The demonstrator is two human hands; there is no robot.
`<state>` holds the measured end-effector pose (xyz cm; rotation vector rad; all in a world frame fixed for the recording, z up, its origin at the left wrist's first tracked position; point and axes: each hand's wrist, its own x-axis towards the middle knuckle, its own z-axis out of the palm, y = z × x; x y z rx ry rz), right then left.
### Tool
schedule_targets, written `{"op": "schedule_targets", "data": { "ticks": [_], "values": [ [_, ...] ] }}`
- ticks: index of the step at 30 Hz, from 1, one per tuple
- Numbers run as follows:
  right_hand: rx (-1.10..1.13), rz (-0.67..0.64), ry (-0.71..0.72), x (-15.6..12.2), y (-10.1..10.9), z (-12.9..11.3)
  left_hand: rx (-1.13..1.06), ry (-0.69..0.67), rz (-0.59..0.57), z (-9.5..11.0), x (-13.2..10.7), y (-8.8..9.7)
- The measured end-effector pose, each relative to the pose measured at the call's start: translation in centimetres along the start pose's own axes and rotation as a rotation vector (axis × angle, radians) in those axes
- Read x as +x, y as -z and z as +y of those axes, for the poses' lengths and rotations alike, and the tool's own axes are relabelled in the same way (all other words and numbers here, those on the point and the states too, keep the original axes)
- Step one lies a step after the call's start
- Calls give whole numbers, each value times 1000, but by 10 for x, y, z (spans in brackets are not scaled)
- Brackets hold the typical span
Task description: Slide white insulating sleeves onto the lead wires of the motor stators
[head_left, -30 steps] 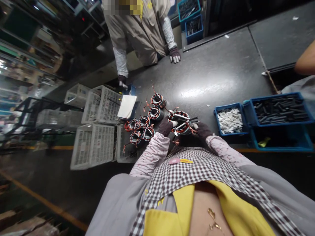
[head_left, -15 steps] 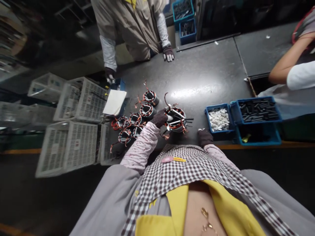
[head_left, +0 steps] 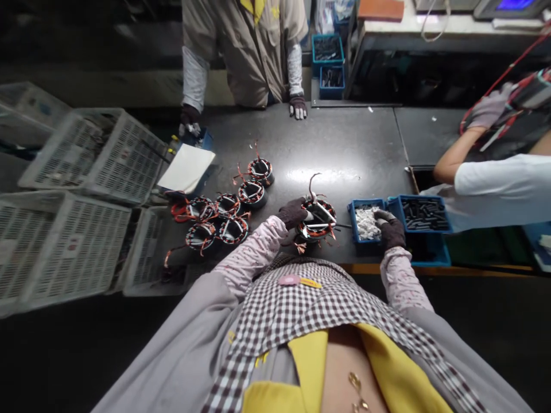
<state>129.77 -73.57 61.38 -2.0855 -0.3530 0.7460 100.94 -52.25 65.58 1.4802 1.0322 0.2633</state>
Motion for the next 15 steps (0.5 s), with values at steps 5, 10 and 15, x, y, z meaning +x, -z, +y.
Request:
{"op": "schedule_targets", "data": {
  "ticks": [5, 10, 15],
  "values": [
    [-108, 76, -18, -9, 5, -20, -39, -101, 61, 7, -17, 0],
    [-22, 24, 191, -47, -8, -68, -7, -512, 364, 18, -72, 21],
    [-754, -275, 666, -92, -58, -142, 312, -523, -42, 41, -99, 19]
  ]
}}
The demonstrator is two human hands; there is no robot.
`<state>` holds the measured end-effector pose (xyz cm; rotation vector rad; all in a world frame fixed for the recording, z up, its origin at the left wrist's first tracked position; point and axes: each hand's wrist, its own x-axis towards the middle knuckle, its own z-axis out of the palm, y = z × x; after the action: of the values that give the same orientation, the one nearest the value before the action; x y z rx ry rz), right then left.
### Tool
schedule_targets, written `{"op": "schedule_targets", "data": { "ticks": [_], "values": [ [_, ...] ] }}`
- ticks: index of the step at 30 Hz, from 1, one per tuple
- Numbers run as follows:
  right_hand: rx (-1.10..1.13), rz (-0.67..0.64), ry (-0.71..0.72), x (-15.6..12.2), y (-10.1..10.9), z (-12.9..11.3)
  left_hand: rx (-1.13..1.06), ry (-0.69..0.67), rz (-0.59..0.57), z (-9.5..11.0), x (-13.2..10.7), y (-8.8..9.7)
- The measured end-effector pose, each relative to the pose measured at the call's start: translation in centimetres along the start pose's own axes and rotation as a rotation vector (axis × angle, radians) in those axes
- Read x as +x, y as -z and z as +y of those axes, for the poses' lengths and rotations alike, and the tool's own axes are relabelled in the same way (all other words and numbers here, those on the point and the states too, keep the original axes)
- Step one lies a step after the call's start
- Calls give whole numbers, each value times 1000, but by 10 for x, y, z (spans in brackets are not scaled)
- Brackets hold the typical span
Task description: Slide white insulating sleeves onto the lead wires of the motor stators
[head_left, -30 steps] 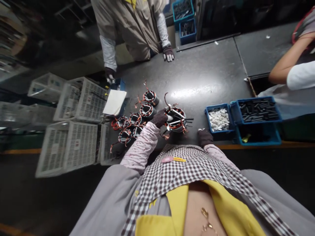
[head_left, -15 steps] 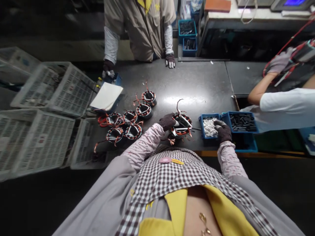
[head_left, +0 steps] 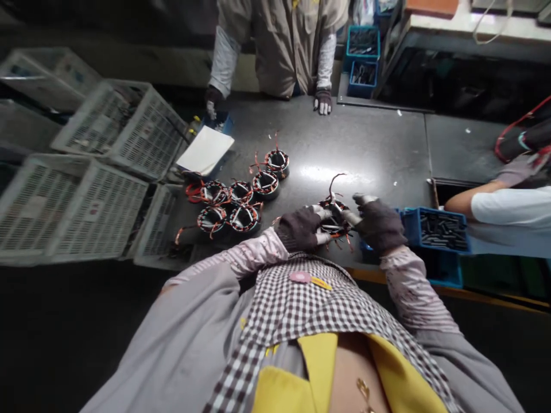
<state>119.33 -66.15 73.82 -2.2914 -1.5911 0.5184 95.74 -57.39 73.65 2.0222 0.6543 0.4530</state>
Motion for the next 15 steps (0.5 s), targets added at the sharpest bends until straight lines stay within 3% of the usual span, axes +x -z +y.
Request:
{"op": "schedule_targets", "data": {
  "ticks": [2, 4, 8, 10, 12, 15],
  "values": [
    [-272, -217, 42, 11, 4, -29, 185, 35, -99, 4, 11, -6],
    [-422, -353, 60, 17, 7, -45, 309, 82, -171, 3, 25, -13],
    [-447, -428, 145, 26, 15, -45, 212, 165, -133, -4, 37, -20],
    [-315, -432, 161, 32, 16, -43, 260, 122, -120, -5, 34, -20],
    [-197, -379, 122, 38, 11, -47, 427, 53, -187, -1, 30, -17],
    [-246, -215, 43, 36, -3, -62, 589, 23, -306, 9, 26, -11]
  ]
}}
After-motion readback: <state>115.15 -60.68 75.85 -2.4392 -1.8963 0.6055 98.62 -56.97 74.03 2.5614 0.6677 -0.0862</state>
